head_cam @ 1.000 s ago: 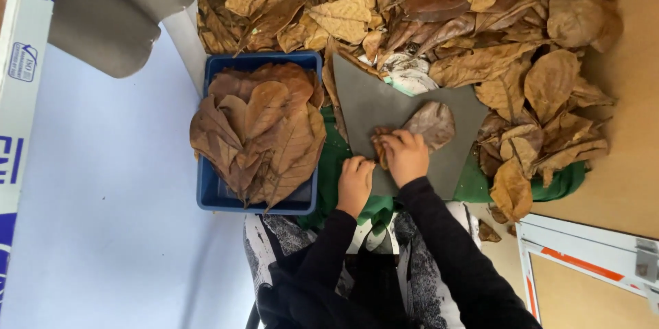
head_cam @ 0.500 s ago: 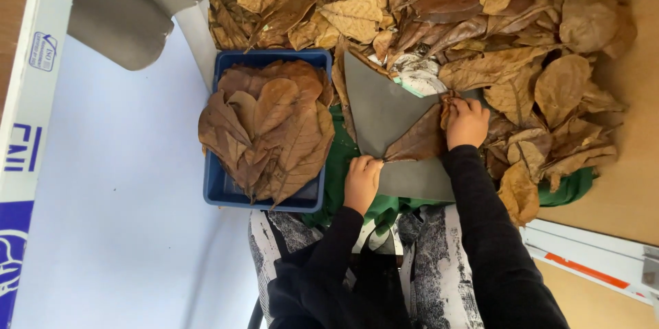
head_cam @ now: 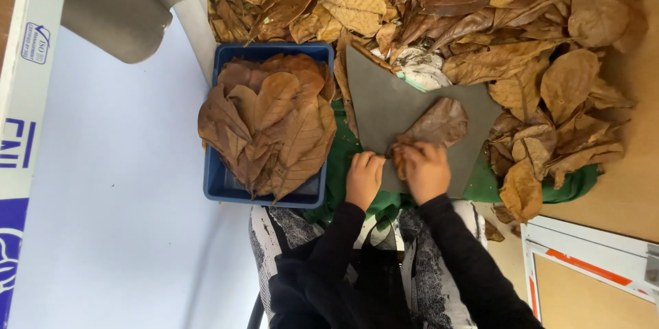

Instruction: Picking up dried leaves from a pile, flattening them on a surface, and placing them into a blue plastic bin.

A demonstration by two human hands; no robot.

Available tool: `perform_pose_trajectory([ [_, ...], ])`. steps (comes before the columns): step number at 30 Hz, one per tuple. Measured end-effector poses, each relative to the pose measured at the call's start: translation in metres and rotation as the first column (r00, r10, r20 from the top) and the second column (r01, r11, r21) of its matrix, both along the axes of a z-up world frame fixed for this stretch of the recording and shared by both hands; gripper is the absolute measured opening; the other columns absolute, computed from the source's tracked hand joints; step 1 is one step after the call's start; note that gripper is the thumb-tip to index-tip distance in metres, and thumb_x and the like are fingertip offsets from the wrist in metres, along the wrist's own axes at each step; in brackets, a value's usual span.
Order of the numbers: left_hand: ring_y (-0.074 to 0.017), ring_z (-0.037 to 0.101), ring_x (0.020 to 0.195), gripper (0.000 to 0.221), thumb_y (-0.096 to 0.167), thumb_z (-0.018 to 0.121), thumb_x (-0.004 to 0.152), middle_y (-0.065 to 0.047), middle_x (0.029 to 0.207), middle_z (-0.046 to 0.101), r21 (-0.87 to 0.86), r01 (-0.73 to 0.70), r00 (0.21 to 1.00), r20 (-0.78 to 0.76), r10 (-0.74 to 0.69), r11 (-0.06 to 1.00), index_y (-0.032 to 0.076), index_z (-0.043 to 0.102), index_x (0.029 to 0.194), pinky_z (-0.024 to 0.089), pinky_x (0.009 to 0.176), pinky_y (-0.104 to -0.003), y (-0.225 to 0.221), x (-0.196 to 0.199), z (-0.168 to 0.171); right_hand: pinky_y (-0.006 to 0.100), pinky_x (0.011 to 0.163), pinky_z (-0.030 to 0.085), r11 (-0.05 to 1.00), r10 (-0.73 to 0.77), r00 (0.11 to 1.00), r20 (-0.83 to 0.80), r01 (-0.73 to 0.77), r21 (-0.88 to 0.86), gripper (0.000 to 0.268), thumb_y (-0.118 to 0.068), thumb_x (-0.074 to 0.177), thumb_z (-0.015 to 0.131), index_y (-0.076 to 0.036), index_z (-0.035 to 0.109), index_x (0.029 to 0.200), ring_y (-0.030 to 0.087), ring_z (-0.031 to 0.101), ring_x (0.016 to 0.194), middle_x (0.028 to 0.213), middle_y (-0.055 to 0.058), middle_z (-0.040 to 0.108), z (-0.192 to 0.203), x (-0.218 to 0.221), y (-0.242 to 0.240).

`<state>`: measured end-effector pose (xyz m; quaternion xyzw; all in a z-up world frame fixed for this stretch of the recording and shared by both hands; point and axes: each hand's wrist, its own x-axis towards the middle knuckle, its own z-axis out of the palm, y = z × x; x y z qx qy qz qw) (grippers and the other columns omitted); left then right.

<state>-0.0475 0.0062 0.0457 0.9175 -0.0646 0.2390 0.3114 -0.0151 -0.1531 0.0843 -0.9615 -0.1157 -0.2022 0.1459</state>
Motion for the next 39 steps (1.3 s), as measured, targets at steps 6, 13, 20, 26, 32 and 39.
perform_pose_trajectory([
  [6,-0.024,0.065,0.087,0.008,0.011,0.064,0.098,-0.001,0.092,0.057,-0.001,0.001,1.0,0.022,-0.001,1.0,0.014,0.062,0.092,0.06,0.076,-0.032,0.0,0.002,0.01,0.029,0.069,0.061,0.943,-0.266,0.961,0.08,0.277,-0.186,0.014,-0.025,0.086,0.081,-0.028,0.081,0.099,0.022,0.065,0.092,0.103,-0.005,0.066,-0.066,0.071,-0.092],
  [13,-0.0234,0.065,0.086,0.006,0.014,0.064,0.099,0.0,0.092,0.059,-0.045,0.0,1.0,0.021,0.001,0.999,0.016,0.067,0.094,0.061,0.076,-0.033,0.0,0.001,0.003,0.033,0.072,0.063,0.932,-0.345,0.936,-0.073,0.332,-0.143,0.017,-0.025,0.095,0.078,-0.023,0.081,0.112,0.025,0.063,0.099,0.105,-0.001,0.065,-0.064,0.103,-0.117],
  [20,-0.0235,0.065,0.088,0.009,0.016,0.063,0.102,0.0,0.093,0.059,-0.069,-0.01,1.0,0.023,0.012,0.998,0.014,0.069,0.094,0.061,0.075,-0.033,0.0,0.001,0.002,0.031,0.067,0.06,0.988,-0.045,0.997,0.063,0.054,-0.144,0.016,-0.022,0.085,0.076,-0.031,0.08,0.098,0.023,0.063,0.096,0.102,-0.005,0.065,0.003,0.06,-0.026],
  [26,-0.0282,0.062,0.083,0.013,0.009,0.063,0.102,-0.007,0.089,0.057,-0.065,-0.028,0.999,0.023,0.03,0.997,0.005,0.064,0.09,0.06,0.076,-0.037,-0.002,0.0,0.003,0.032,0.063,0.056,0.985,0.138,0.99,-0.008,-0.138,-0.104,0.011,-0.026,0.087,0.07,-0.032,0.078,0.091,0.021,0.063,0.088,0.097,-0.007,0.067,0.006,0.029,0.04],
  [32,-0.0209,0.066,0.089,0.006,0.018,0.065,0.099,0.002,0.096,0.062,-0.044,-0.01,0.999,0.033,0.012,0.999,0.017,0.07,0.097,0.059,0.08,-0.032,0.002,0.001,-0.015,0.034,0.063,0.059,0.984,0.029,1.0,0.0,-0.029,-0.178,0.012,-0.025,0.087,0.075,-0.033,0.079,0.095,0.021,0.065,0.09,0.101,-0.008,0.068,-0.02,0.078,-0.003],
  [39,-0.0217,0.065,0.088,0.005,0.017,0.067,0.097,0.002,0.094,0.063,-0.072,-0.005,0.999,0.04,0.008,0.997,0.017,0.072,0.097,0.06,0.079,-0.032,0.001,0.004,-0.015,0.029,0.062,0.062,0.95,-0.17,0.976,0.135,0.198,-0.24,0.012,-0.025,0.091,0.079,-0.028,0.079,0.103,0.021,0.065,0.09,0.102,-0.005,0.064,-0.053,0.13,-0.083],
])
